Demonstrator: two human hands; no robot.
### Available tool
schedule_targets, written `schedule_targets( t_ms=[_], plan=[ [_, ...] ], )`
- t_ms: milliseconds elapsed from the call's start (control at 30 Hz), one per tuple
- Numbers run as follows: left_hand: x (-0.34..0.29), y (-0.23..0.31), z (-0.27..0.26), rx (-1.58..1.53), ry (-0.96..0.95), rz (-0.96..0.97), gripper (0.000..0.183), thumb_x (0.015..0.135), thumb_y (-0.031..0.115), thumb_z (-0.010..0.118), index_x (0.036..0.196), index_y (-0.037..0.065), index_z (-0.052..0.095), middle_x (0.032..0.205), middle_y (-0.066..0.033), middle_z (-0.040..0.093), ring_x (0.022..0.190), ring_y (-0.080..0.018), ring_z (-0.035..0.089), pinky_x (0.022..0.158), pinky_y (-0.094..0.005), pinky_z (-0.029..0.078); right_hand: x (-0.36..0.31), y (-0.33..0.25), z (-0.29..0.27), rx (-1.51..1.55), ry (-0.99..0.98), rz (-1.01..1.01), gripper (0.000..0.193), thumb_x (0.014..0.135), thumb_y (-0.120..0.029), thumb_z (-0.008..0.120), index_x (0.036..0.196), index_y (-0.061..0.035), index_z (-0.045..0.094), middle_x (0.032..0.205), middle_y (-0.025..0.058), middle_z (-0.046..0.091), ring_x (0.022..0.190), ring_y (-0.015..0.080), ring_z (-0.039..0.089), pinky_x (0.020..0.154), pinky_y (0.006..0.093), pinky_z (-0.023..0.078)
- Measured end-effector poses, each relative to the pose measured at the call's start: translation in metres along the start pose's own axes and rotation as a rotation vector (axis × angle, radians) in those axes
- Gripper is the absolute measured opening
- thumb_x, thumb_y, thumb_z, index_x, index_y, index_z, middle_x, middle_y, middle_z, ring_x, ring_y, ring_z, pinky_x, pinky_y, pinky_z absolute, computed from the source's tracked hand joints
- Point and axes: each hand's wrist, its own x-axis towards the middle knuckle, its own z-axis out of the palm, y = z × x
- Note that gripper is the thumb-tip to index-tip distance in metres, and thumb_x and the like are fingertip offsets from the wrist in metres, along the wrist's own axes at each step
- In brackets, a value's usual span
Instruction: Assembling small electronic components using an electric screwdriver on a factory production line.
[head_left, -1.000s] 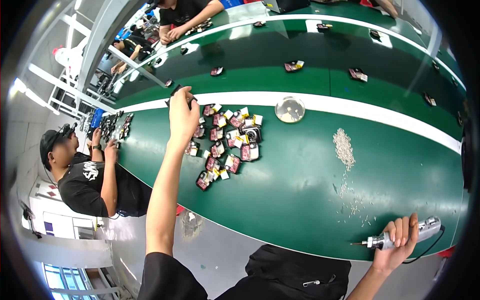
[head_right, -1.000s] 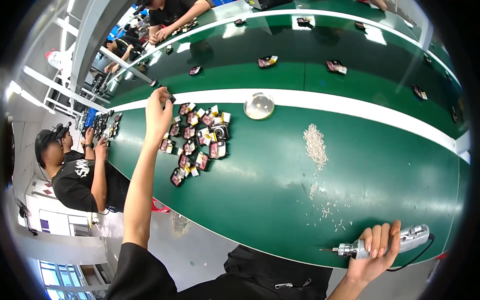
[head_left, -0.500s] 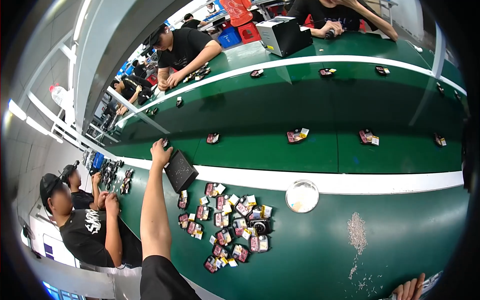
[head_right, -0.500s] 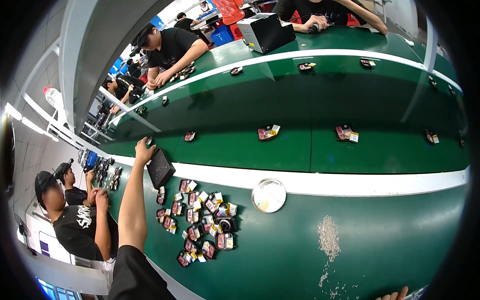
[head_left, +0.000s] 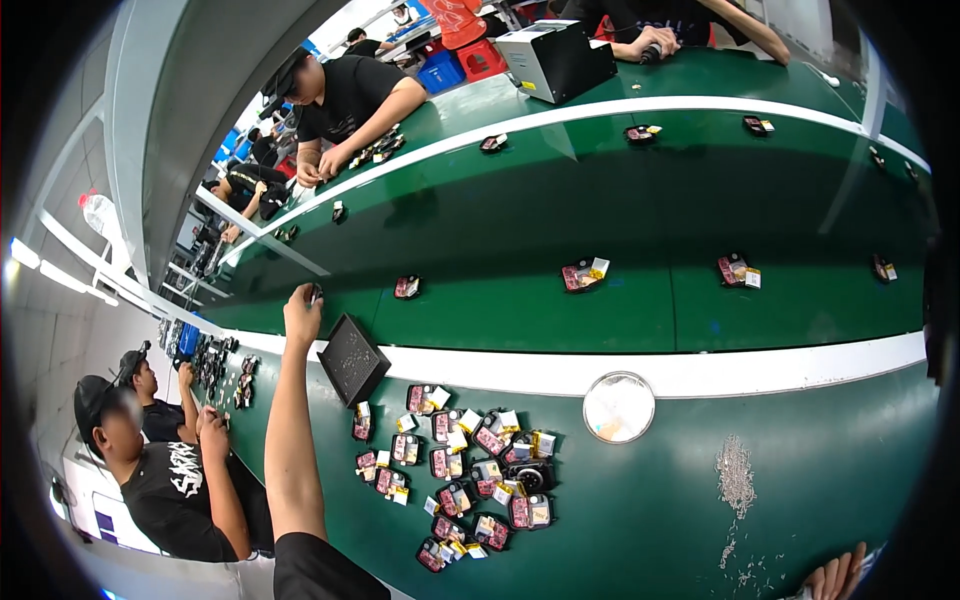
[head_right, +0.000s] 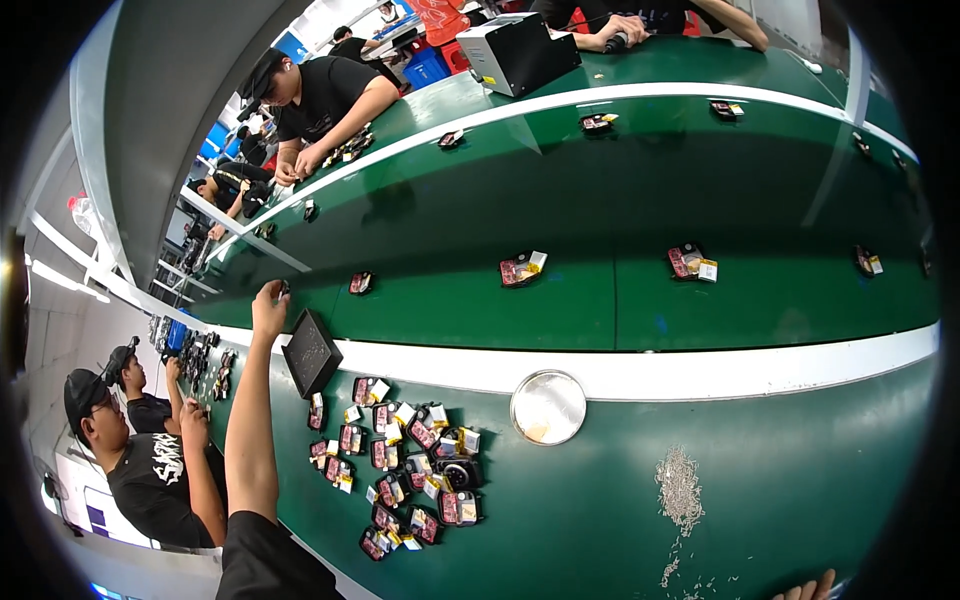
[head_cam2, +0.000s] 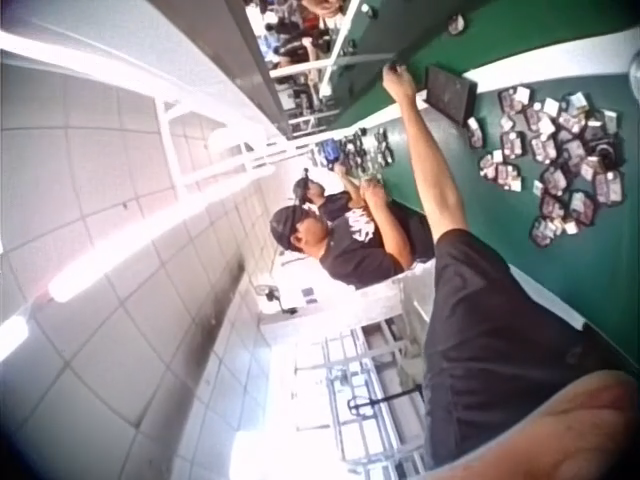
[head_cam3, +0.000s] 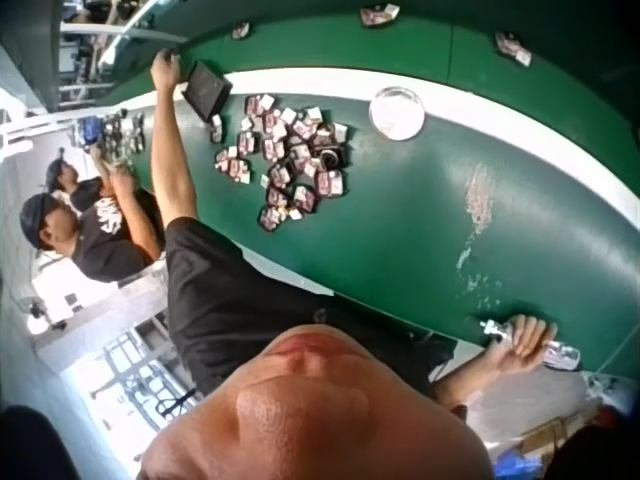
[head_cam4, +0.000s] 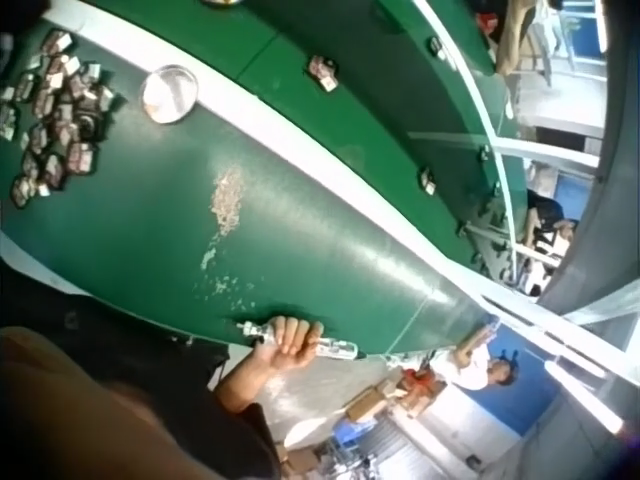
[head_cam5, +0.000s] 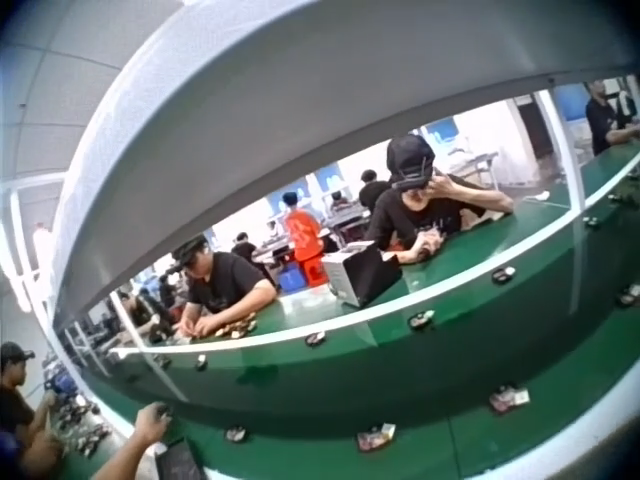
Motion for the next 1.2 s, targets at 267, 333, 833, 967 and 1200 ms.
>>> schedule_targets(
  t_ms=[267, 333, 833, 967, 1200],
  plan=[
    [-0.163, 0.273, -0.091, -0.339, -0.238, 0.644, 0.048, 0.072, -0.006, 0.064, 0.12, 0.0, 0.058, 0.117, -0.016, 0.061, 0.105, -0.0313, 0.057, 0.09, -0.0355, 0.046, -0.01, -0.006, -0.009, 0.02, -0.062, -0.07, 0.012, 0.097, -0.01, 0.045, 0.09, -0.0074, 0.036, 0.056, -0.0017, 0.032, 0.048, 0.0069, 0.036, 0.05, 0.0238, 0.034],
    [-0.225, 0.316, -0.107, -0.496, -0.418, 0.831, 0.056, 0.066, -0.008, 0.068, 0.12, 0.001, 0.057, 0.12, -0.0154, 0.059, 0.108, -0.0343, 0.056, 0.092, -0.0409, 0.045, -0.007, 0.007, -0.001, 0.121, -0.116, 0.019, 0.013, 0.095, -0.012, 0.049, 0.089, -0.0076, 0.039, 0.057, -0.0016, 0.035, 0.049, 0.0075, 0.037, 0.052, 0.0239, 0.034],
    [-0.397, 0.402, -0.11, -0.673, -0.617, 0.738, 0.043, 0.065, -0.009, 0.065, 0.107, -0.004, 0.061, 0.116, -0.0128, 0.06, 0.103, -0.0323, 0.057, 0.084, -0.0387, 0.05, -0.059, 0.06, 0.001, -0.114, -0.433, 0.432, 0.006, 0.09, -0.011, 0.051, 0.09, -0.0087, 0.046, 0.056, -0.0004, 0.042, 0.05, 0.0126, 0.044, 0.056, 0.0299, 0.04],
    [-0.402, 0.405, -0.105, -0.543, -0.503, 0.818, 0.037, 0.064, -0.007, 0.066, 0.101, -0.005, 0.061, 0.112, -0.0121, 0.061, 0.099, -0.03, 0.058, 0.077, -0.0364, 0.052, -0.079, 0.072, 0.008, -0.187, -0.275, 0.458, 0.005, 0.091, -0.008, 0.05, 0.091, -0.0081, 0.045, 0.057, 0.0016, 0.042, 0.052, 0.014, 0.044, 0.057, 0.0315, 0.039],
    [-0.417, 0.406, -0.09, -0.526, -0.178, 1.053, 0.03, 0.06, 0.0, 0.064, 0.087, -0.013, 0.063, 0.094, -0.0209, 0.063, 0.085, -0.0278, 0.061, 0.06, -0.0299, 0.055, -0.107, 0.087, 0.015, -0.237, -0.094, 0.488, 0.011, 0.091, -0.008, 0.057, 0.094, -0.0048, 0.047, 0.085, 0.0105, 0.052, 0.083, 0.0203, 0.053, 0.075, 0.0345, 0.043]
  ],
)
